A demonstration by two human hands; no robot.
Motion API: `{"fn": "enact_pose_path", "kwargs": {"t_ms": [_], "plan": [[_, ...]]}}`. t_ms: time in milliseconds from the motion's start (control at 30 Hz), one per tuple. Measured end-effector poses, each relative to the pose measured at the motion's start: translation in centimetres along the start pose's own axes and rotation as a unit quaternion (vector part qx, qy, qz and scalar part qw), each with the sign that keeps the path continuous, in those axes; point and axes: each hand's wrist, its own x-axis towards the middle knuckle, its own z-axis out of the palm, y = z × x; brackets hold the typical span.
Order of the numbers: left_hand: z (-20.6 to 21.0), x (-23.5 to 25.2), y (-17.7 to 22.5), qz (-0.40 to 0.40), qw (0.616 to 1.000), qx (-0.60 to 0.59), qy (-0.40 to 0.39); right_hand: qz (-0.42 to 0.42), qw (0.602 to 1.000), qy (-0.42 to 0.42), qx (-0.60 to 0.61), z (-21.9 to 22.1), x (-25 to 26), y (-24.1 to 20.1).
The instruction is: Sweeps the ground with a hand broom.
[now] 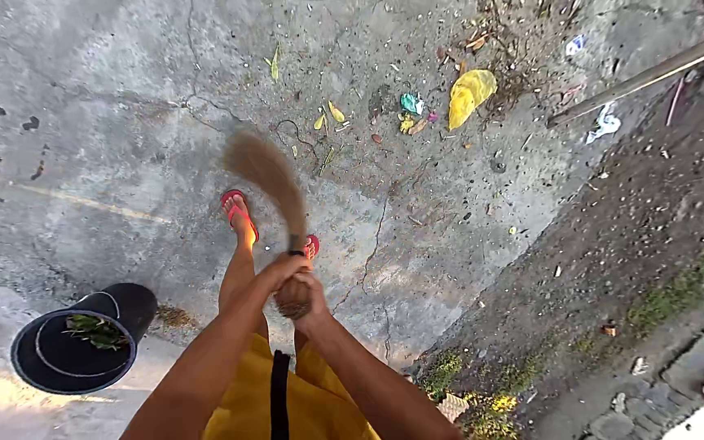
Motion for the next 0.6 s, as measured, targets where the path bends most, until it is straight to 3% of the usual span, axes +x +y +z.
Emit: {"fn": "enact_pose_path", "kwargs": {"t_ms": [67,133,233,300,433,533,600], "plan": [[2.8,2.5,3.9,-0.019,0.984,0.116,-0.135,-0.111,0.989,0.048,0.082,-0.4,-0.4,-1.9],[2.4,-0.1,7.8,-0.006,0.969,0.138,-0.202,-0.162,0.98,0.094,0.066,1.8,-0.9,-3.0],[-2.7,-3.2,6.2,0.091,0.969,0.043,-0.228,-0.117,0.985,0.112,-0.06,6.6,-2.0,-0.5],[-7.3,-6.2,2.3,0.126,0.975,-0.061,-0.175,-0.034,0.988,0.077,-0.132,9.8,-3.0,2.9],[-15.8,-13.0,-3.0,0.163,0.949,-0.256,0.079,0.108,0.951,-0.06,-0.284,16.4,-0.3,8.1],[-19.5,-11.6,-2.2,0.156,0.905,-0.322,0.231,0.197,0.904,-0.104,-0.364,21.7,4.1,6.1],[-20.0,-8.7,0.6,0.126,0.923,-0.272,0.241,0.212,0.919,-0.102,-0.315,22.2,6.2,3.4]]}}
